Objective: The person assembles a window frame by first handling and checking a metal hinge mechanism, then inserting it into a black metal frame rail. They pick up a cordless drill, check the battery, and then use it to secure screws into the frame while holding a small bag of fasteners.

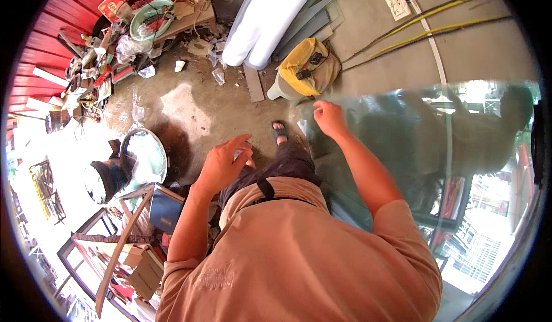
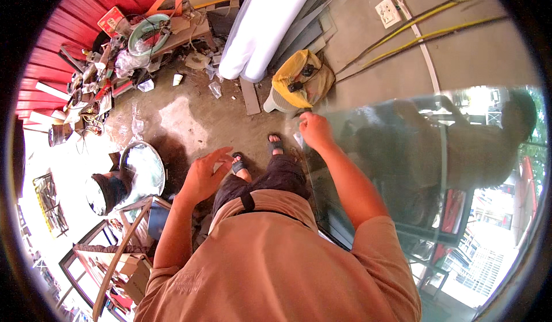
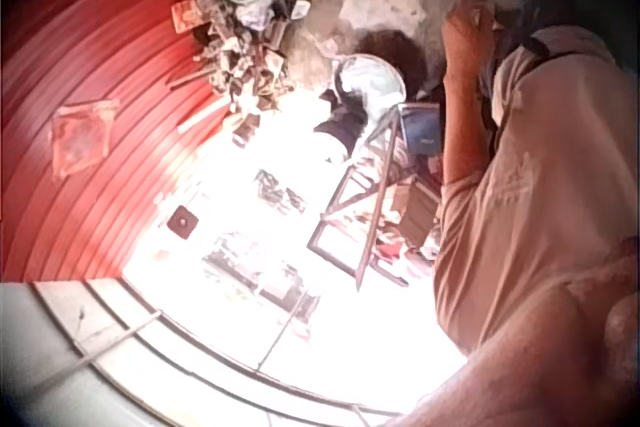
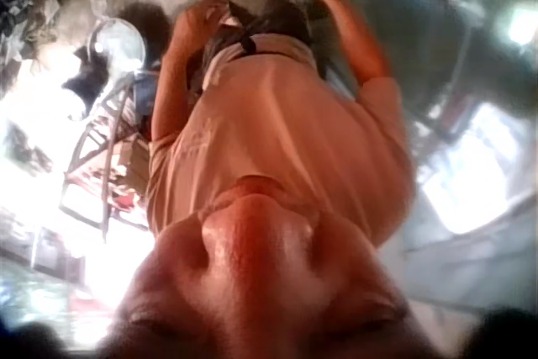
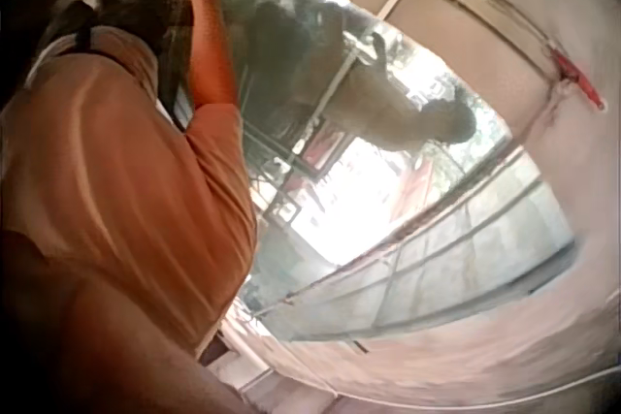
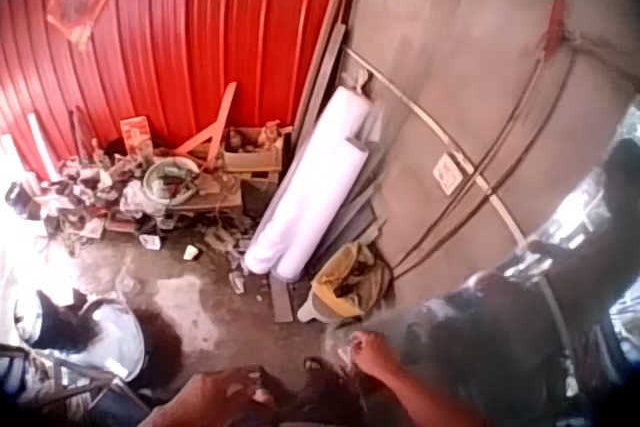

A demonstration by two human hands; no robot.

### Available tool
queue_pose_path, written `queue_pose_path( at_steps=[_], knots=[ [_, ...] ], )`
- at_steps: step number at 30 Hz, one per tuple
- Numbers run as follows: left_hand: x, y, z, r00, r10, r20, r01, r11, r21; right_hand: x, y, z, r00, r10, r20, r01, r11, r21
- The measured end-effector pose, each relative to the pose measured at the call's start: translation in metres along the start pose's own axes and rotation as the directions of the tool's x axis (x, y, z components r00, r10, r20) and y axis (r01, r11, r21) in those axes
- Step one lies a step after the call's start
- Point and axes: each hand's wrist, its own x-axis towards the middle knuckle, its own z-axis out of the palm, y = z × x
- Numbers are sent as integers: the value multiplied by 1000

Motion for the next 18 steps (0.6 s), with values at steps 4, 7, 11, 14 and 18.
queue_pose_path(
  at_steps=[4, 7, 11, 14, 18],
  knots=[
    [53, 8, 9, 989, -123, 87, 126, 992, -29, 94, 38, -8, 983, 170, 64, -163, 981, -108],
    [88, -2, 28, 985, -169, 45, 171, 984, -53, 159, 75, 5, 983, 179, -31, -181, 962, -205],
    [116, -15, 61, 958, -287, 16, 287, 950, -123, 224, 97, 19, 986, 165, 2, -158, 947, -281],
    [150, -21, 79, 959, -279, 47, 283, 949, -137, 262, 124, 35, 993, 9, -119, -53, 925, -376],
    [221, -35, 96, 947, -292, 135, 305, 949, -84, 298, 157, 49, 997, -71, -17, 55, 883, -466]
  ],
)
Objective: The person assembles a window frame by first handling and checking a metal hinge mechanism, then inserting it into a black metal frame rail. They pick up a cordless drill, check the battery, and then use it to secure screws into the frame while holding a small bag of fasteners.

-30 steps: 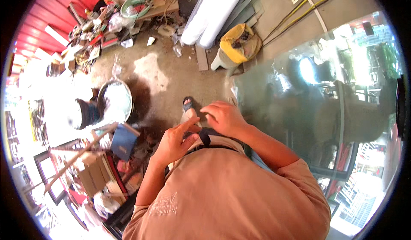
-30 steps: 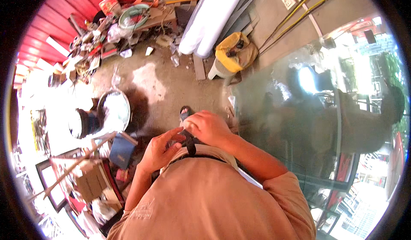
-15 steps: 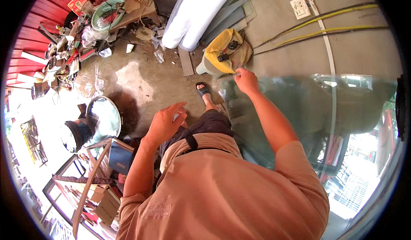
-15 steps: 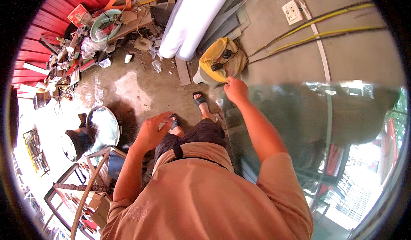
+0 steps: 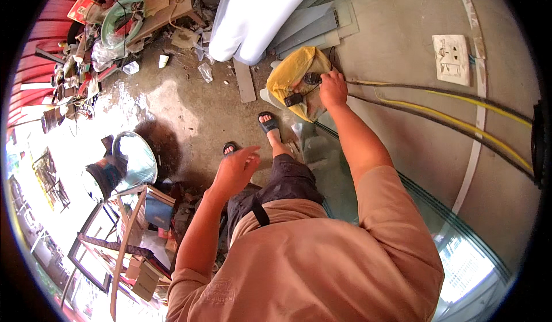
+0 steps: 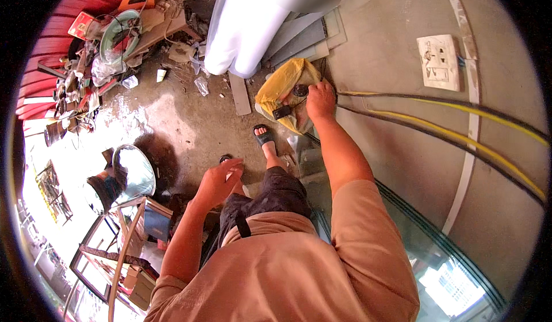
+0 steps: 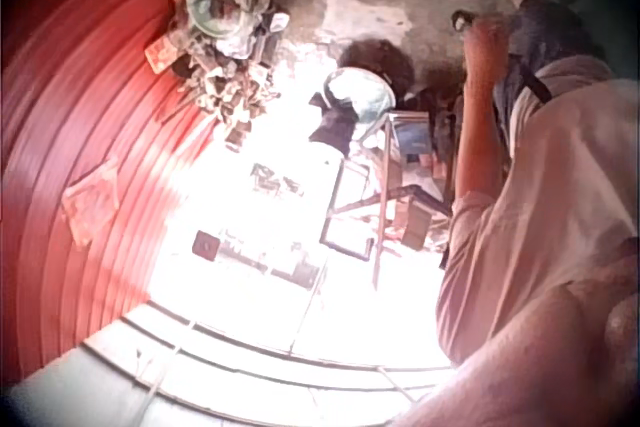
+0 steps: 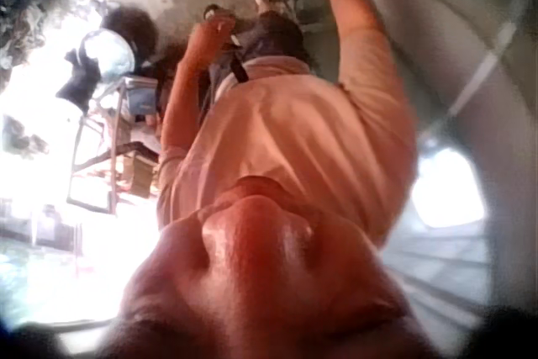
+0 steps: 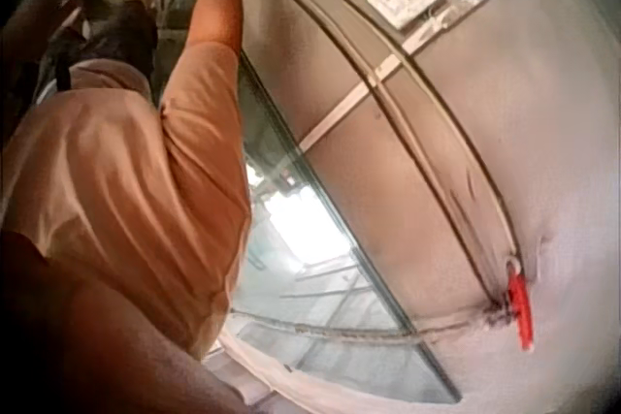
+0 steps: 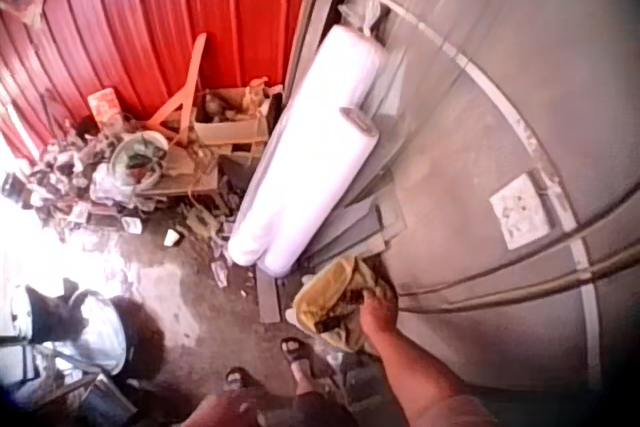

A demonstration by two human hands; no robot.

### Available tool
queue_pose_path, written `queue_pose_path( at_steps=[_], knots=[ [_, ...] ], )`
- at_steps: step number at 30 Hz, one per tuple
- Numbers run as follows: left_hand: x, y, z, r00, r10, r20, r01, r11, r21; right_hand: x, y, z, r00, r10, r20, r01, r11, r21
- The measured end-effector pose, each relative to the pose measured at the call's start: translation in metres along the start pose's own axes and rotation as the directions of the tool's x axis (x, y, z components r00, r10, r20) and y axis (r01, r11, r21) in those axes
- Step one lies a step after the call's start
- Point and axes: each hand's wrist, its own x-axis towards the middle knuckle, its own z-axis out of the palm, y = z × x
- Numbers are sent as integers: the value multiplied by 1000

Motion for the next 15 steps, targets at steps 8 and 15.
queue_pose_path(
  at_steps=[8, 15],
  knots=[
    [191, 18, 36, 993, 115, -41, -103, 970, 220, 15, 24, 10, 982, -190, -25, 191, 980, 53],
    [302, 29, 120, 952, 307, -12, -291, 913, 284, 1, 20, 13, 937, -267, -227, 313, 930, 196]
  ],
)
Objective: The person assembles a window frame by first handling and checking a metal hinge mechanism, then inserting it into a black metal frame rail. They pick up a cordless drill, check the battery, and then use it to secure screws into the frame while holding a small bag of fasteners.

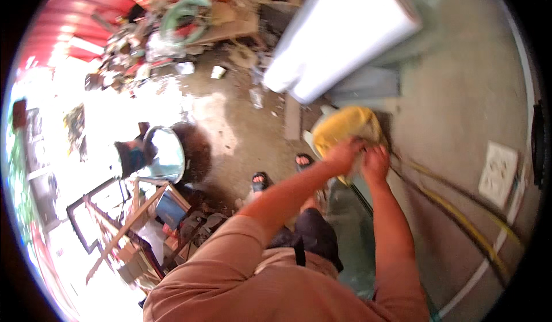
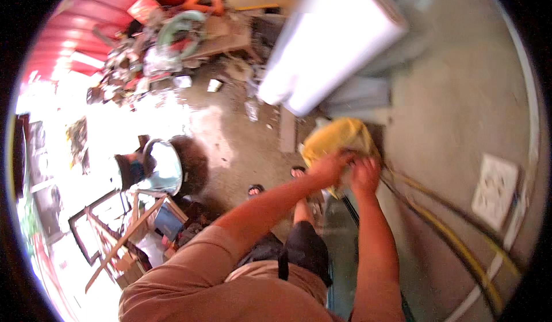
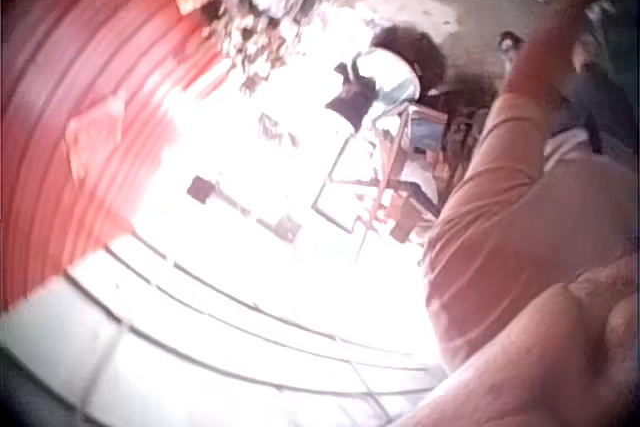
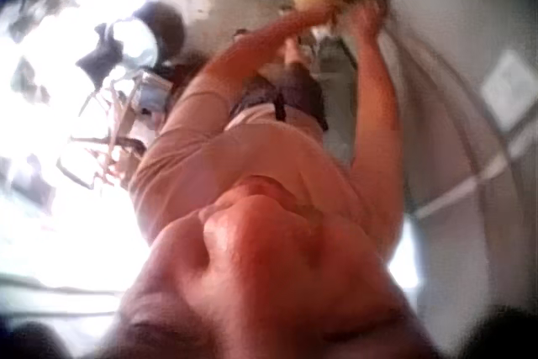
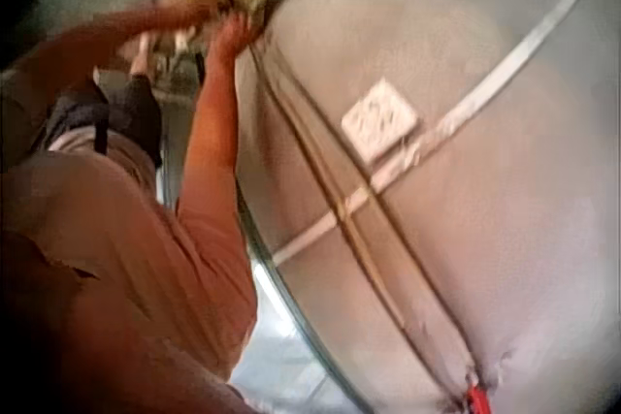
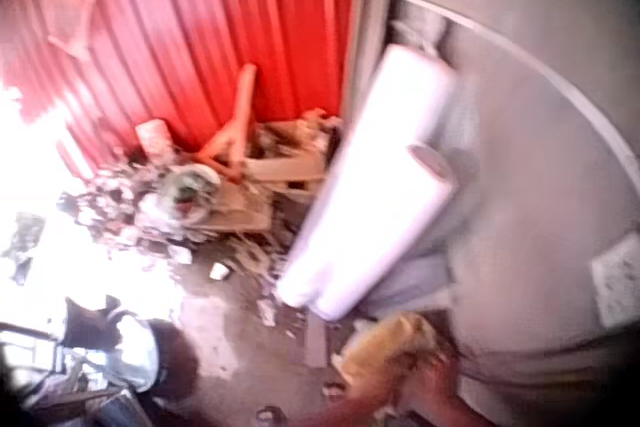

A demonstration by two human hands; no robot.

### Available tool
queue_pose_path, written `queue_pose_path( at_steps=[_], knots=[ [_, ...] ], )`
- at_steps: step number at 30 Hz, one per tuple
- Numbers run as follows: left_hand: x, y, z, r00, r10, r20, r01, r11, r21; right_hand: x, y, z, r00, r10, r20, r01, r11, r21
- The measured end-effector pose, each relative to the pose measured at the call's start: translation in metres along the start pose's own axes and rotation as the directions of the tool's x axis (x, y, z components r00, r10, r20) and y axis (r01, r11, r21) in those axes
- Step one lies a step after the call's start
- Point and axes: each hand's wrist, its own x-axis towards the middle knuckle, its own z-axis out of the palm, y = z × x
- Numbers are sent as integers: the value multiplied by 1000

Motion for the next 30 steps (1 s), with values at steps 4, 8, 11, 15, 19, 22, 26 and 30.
queue_pose_path(
  at_steps=[4, 8, 11, 15, 19, 22, 26, 30],
  knots=[
    [27, 5, 21, 997, 24, 73, -33, 991, 128, -16, 8, 5, 996, -5, 85, 10, 998, -60],
    [46, -5, 32, 996, 8, 88, -23, 985, 172, -12, 2, 0, 994, 5, 105, 0, 999, -52],
    [51, -11, 31, 996, 27, 84, -39, 989, 143, -8, -2, 0, 990, 26, 142, -17, 998, -59],
    [42, -12, 27, 998, 56, 40, -60, 991, 116, -9, -2, 3, 997, -39, 72, 47, 994, -103],
    [35, -9, 10, 999, -43, 6, 42, 994, 101, -6, -2, -6, 977, -66, 201, 95, 985, -141],
    [37, -10, -16, 995, -75, -71, 82, 992, 93, -14, 7, -8, 959, -83, 270, 139, 971, -197],
    [22, -10, -49, 971, -89, -221, 47, 981, -191, -16, 11, -1, 890, -12, 456, 156, 948, -278],
    [-45, -11, -105, 912, -184, -365, 24, 916, -401, -14, 6, 10, 779, 115, 617, 177, 903, -392]
  ],
)
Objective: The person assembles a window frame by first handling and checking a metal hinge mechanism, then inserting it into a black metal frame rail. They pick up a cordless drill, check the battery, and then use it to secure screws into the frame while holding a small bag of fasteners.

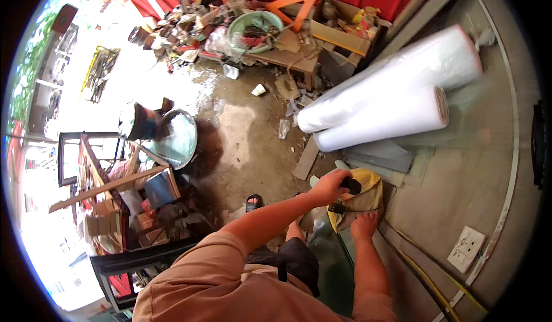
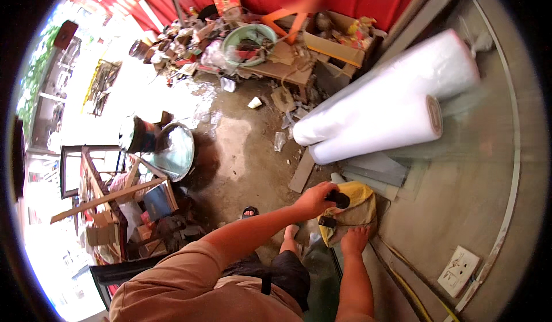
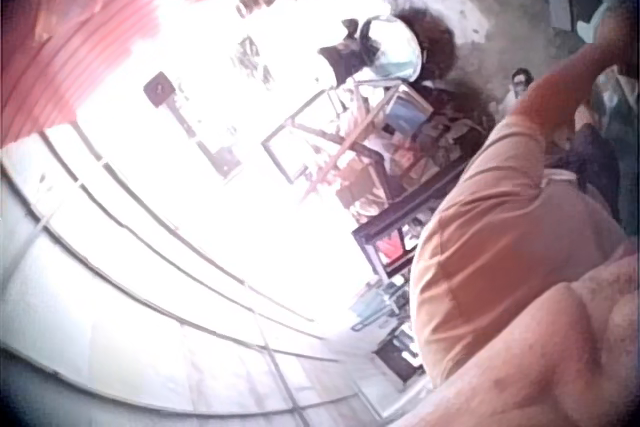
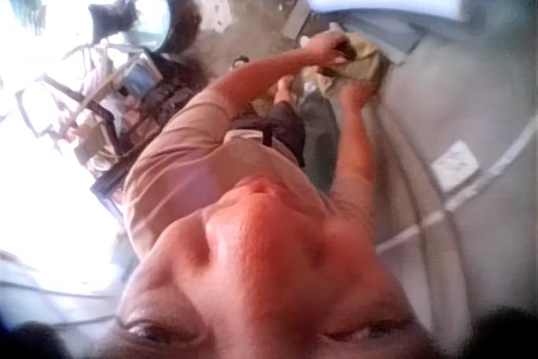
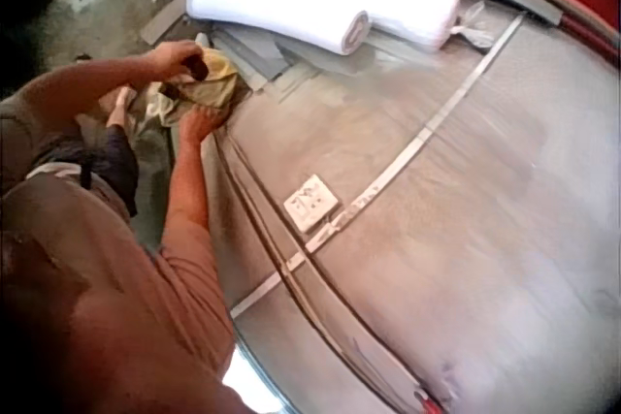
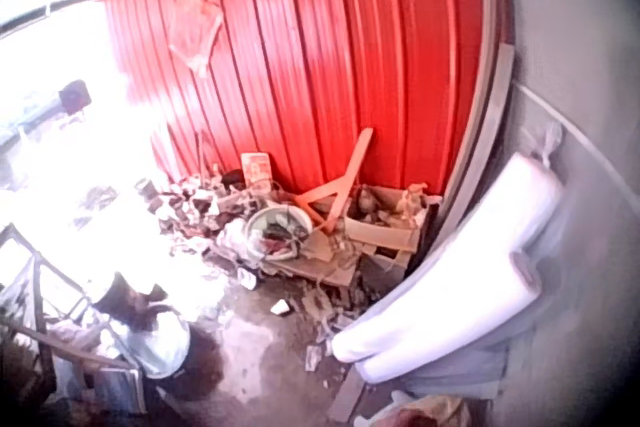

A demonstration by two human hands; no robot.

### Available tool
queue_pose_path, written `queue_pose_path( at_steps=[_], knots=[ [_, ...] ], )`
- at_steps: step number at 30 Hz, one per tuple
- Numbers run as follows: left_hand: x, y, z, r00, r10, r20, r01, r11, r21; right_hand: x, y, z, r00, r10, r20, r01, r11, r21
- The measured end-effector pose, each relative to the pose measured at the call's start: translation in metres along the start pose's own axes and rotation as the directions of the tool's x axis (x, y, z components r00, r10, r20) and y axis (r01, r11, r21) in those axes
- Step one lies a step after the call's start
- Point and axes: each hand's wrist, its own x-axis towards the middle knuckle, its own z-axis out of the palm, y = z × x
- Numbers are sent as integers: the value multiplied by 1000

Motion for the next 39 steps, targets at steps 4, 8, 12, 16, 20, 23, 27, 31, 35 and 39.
queue_pose_path(
  at_steps=[4, 8, 12, 16, 20, 23, 27, 31, 35, 39],
  knots=[
    [-86, -2, -90, 944, -258, -205, 209, 950, -231, -2, -13, -25, 998, 6, 63, -14, 993, 121],
    [-196, -48, -154, 807, -495, -323, 200, 743, -639, 6, -15, -21, 996, -9, 86, 7, 1000, 19],
    [-327, -27, -199, 573, -723, -386, 99, 529, -843, 6, -36, -64, 989, 52, 138, -30, 987, -158],
    [-452, -29, -186, 388, -802, -453, -68, 466, -882, 28, -70, -84, 991, 49, 126, -27, 984, -174],
    [-534, -41, -159, 257, -858, -445, -254, 384, -888, 58, -120, -70, 971, -208, 116, 237, 893, -382],
    [-593, -50, -120, 196, -873, -446, -355, 361, -862, 99, -188, -72, 873, -442, 207, 486, 747, -454],
    [-668, -62, -80, 92, -860, -501, -500, 396, -771, 60, -336, -94, 508, -839, 195, 822, 404, -401],
    [-749, -54, -63, -22, -863, -505, -587, 420, -692, -44, -517, -97, 499, -837, 225, 862, 506, -28],
    [-828, -31, -56, -171, -879, -446, -634, 444, -633, -216, -667, -105, 164, -948, 273, 958, 219, 187],
    [-877, -23, -32, -395, -823, -409, -655, 564, -503, -400, -750, -115, -166, -905, 391, 914, 8, 407]
  ],
)
